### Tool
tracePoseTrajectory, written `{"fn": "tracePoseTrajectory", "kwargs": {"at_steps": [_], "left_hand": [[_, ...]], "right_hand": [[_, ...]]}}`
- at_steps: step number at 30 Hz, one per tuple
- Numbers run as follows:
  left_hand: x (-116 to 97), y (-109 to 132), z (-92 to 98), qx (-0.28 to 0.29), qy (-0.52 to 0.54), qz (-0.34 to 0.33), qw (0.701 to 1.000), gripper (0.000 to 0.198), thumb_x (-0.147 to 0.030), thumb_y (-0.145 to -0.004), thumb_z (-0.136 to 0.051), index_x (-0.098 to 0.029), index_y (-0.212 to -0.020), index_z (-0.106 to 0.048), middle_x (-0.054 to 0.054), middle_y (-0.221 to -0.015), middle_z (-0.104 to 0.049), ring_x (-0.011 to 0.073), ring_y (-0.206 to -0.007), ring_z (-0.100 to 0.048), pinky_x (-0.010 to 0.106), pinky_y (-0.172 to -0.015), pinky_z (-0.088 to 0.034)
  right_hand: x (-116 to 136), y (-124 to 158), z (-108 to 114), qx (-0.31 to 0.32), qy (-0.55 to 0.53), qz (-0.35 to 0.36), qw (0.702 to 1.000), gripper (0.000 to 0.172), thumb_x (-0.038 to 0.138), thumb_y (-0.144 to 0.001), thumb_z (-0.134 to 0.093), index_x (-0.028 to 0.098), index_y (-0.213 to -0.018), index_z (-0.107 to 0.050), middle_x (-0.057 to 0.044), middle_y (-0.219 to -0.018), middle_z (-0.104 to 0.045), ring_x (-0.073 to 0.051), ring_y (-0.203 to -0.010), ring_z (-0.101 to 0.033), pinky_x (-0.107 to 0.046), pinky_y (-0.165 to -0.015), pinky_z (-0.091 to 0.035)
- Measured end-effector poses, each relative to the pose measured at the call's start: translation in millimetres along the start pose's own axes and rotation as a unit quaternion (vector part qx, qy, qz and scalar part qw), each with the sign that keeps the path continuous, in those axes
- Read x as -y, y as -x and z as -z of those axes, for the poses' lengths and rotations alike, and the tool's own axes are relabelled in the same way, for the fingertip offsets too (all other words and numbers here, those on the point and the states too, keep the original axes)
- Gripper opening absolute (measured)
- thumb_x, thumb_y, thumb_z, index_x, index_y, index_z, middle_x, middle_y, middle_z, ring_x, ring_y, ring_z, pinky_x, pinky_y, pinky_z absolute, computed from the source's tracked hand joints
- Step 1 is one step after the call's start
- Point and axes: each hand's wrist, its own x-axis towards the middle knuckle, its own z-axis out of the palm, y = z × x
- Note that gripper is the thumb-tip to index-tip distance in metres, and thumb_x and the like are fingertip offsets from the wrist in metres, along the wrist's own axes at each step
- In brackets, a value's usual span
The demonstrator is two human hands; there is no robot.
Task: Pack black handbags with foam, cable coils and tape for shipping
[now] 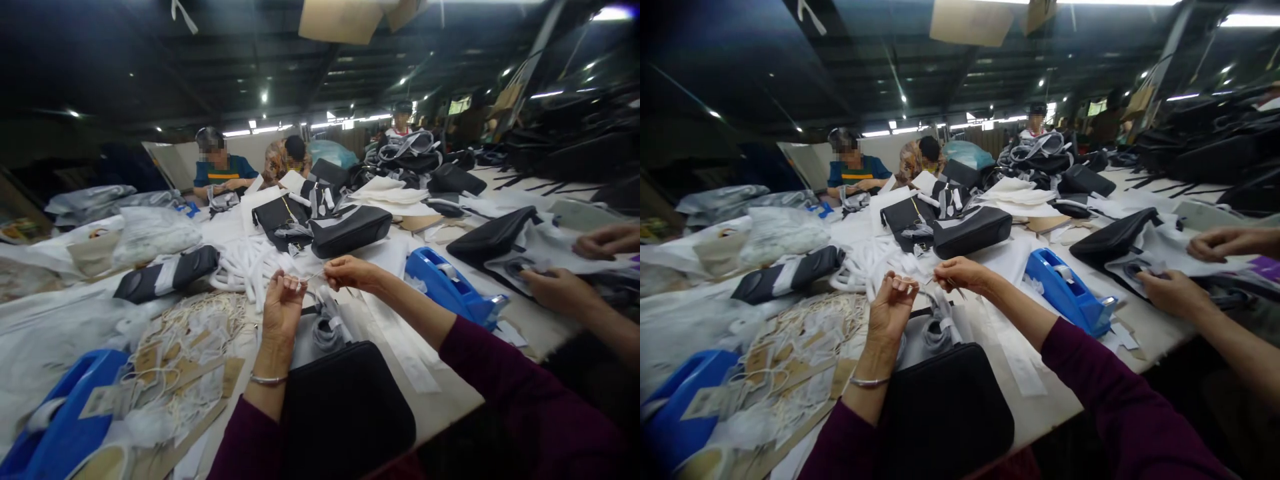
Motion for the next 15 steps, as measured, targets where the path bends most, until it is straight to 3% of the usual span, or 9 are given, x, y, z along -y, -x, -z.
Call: {"fn": "tracePoseTrajectory", "kwargs": {"at_steps": [3,7,10,12,14,15], "left_hand": [[-1.2,-2.3,3.2,-0.006,0.001,-0.012,1.000,0.018,-0.005,-0.080,-0.064,-0.018,-0.092,-0.062,-0.003,-0.073,-0.055,0.0054,-0.059,-0.045,0.018,-0.059,-0.045],[-3.9,-4.3,4.4,-0.030,-0.002,-0.026,0.999,0.023,0.000,-0.077,-0.061,-0.018,-0.090,-0.062,0.001,-0.086,-0.063,0.0028,-0.053,-0.040,0.011,-0.043,-0.033],[-2.8,-6.0,7.6,-0.046,-0.034,-0.026,0.998,0.019,-0.002,-0.079,-0.058,-0.017,-0.090,-0.060,0.005,-0.094,-0.066,0.0019,-0.051,-0.038,0.009,-0.038,-0.028],[-0.5,-6.3,11.3,-0.077,-0.111,-0.032,0.990,0.014,-0.005,-0.078,-0.059,-0.016,-0.087,-0.059,0.006,-0.095,-0.067,0.0025,-0.053,-0.044,0.010,-0.042,-0.033],[2.0,-5.2,14.9,-0.132,-0.265,-0.065,0.953,0.009,-0.011,-0.079,-0.059,-0.016,-0.086,-0.057,0.006,-0.092,-0.067,0.0063,-0.059,-0.054,0.015,-0.050,-0.044],[3.0,-4.2,16.4,-0.158,-0.374,-0.083,0.910,0.007,-0.013,-0.080,-0.057,-0.016,-0.087,-0.058,0.006,-0.090,-0.067,0.0093,-0.063,-0.058,0.019,-0.054,-0.048]], "right_hand": [[4.9,-4.3,0.2,0.018,0.038,-0.039,0.998,0.039,0.039,-0.066,-0.080,0.008,-0.085,-0.068,0.003,-0.052,-0.053,-0.006,-0.044,-0.044,-0.019,-0.043,-0.033],[4.9,-7.7,-1.7,0.033,0.031,-0.053,0.998,0.040,0.043,-0.071,-0.076,0.007,-0.086,-0.069,0.008,-0.044,-0.040,-0.003,-0.040,-0.028,-0.019,-0.040,-0.020],[2.6,-11.2,-2.6,0.033,0.031,-0.051,0.998,0.038,0.039,-0.068,-0.078,0.007,-0.084,-0.068,0.008,-0.043,-0.040,-0.003,-0.040,-0.029,-0.019,-0.040,-0.019],[3.0,-14.5,-0.6,0.016,0.019,-0.046,0.999,0.037,0.039,-0.066,-0.079,0.008,-0.082,-0.067,0.007,-0.044,-0.042,-0.003,-0.040,-0.030,-0.018,-0.041,-0.020],[7.4,-18.8,4.3,-0.037,0.006,-0.022,0.999,0.037,0.040,-0.065,-0.078,0.009,-0.080,-0.066,0.007,-0.045,-0.043,-0.003,-0.040,-0.029,-0.018,-0.040,-0.018],[11.2,-21.3,7.5,-0.077,0.012,-0.002,0.997,0.036,0.040,-0.065,-0.077,0.010,-0.080,-0.066,0.007,-0.045,-0.042,-0.003,-0.039,-0.028,-0.018,-0.040,-0.017]]}}
